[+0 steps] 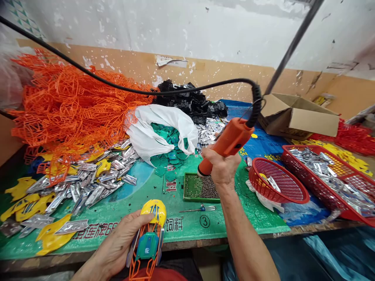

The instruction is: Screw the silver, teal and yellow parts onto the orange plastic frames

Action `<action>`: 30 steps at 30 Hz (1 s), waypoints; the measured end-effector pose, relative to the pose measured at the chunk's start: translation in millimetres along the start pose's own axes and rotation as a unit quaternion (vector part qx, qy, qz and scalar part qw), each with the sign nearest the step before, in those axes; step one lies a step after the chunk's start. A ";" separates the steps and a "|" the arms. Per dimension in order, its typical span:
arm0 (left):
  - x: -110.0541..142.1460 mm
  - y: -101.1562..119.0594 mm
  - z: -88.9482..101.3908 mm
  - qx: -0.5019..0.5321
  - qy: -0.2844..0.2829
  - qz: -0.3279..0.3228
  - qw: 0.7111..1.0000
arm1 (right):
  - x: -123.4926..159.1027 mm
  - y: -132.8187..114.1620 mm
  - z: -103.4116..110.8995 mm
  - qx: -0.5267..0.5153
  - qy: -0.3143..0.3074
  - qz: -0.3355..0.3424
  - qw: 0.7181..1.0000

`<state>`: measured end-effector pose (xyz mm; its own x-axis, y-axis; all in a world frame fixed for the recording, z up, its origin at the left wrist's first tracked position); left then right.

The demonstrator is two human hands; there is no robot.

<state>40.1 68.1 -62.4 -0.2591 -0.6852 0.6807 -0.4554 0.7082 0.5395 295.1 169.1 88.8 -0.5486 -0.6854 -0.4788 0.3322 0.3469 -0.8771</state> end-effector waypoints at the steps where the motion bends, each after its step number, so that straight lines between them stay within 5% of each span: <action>1: 0.5 0.2 0.2 0.004 0.005 -0.002 1.000 | 0.3 -8.1 -0.2 -0.031 -0.003 -0.004 1.000; 5: 2.5 3.1 -2.9 0.036 0.014 -0.014 0.999 | 16.8 -42.3 -4.2 -0.165 -0.043 -0.050 0.984; 11: -0.3 3.8 -7.0 0.057 -0.004 -0.017 0.998 | 70.5 -71.0 -25.1 -0.236 -0.183 -0.105 0.948; 30: -1.7 6.2 -4.9 0.056 0.004 -0.036 0.998 | 97.2 -58.9 -46.9 -0.148 -0.235 -0.118 0.954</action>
<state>41.8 74.5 -57.8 -0.2158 -0.7314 0.6469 -0.5651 0.6339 0.5281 186.2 112.0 92.2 -0.1548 -0.9536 -0.2582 -0.0265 0.2653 -0.9638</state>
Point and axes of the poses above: each hand's wrist, its own x-axis away from the middle knuckle, its own z-axis out of the back of the hand, y = z × x, the point moved 9 cm from there along -x, towards the middle knuckle, and after that the axes turned 9 degrees about x, right-handed, at the moved point
